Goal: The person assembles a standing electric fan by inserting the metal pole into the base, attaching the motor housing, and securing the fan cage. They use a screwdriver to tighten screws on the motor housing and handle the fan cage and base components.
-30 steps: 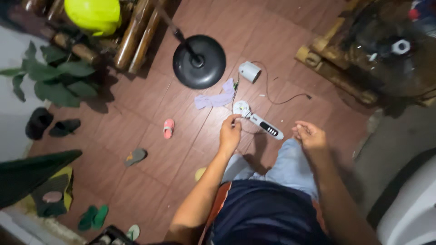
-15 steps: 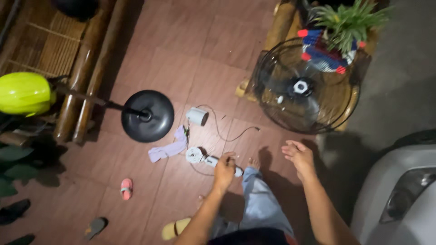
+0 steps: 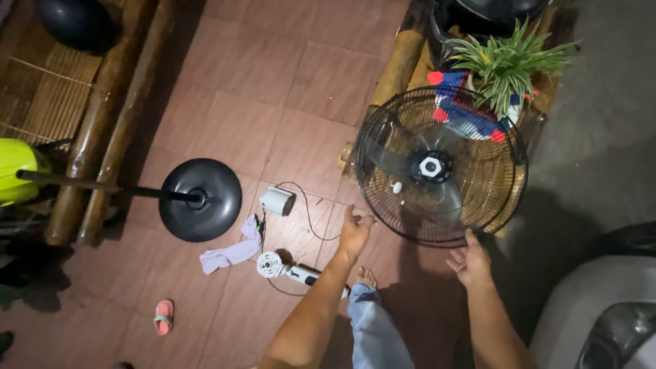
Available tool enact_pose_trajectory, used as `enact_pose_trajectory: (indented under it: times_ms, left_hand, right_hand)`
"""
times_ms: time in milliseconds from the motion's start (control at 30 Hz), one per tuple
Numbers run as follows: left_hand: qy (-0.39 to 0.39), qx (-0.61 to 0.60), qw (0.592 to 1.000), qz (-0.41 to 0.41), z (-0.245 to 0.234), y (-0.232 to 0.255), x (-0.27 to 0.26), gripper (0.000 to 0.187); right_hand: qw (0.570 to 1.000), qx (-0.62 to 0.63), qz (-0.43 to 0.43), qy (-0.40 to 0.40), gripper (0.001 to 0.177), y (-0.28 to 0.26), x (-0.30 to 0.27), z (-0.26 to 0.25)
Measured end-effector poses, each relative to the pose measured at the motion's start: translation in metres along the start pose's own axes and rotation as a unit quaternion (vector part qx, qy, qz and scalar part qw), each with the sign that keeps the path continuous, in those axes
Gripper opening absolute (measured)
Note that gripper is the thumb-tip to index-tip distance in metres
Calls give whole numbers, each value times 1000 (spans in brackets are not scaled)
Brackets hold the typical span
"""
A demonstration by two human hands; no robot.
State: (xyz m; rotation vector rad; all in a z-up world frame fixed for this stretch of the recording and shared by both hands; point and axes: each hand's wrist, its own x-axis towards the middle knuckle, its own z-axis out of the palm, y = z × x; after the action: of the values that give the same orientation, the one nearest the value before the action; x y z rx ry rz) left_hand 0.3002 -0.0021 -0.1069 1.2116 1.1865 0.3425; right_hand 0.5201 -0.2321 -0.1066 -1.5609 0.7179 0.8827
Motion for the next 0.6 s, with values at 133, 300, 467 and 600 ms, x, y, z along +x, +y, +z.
enact_pose_trajectory:
  times_ms: [133, 300, 467, 600]
  left_hand:
    - [5, -53, 997, -58, 19, -7, 48, 90]
    - [-27, -145, 988, -50, 34, -16, 78, 68]
    - [-5, -130, 987, -94, 40, -15, 87, 45]
    - [4, -136, 988, -79, 42, -5, 90, 40]
  right_hand:
    - [998, 36, 8, -58, 49, -8, 25, -1]
    - [985, 135, 24, -102, 32, -2, 42, 0]
    - [978, 174, 21, -111, 27, 8, 55, 2]
    - [979, 174, -9, -103, 24, 14, 58, 4]
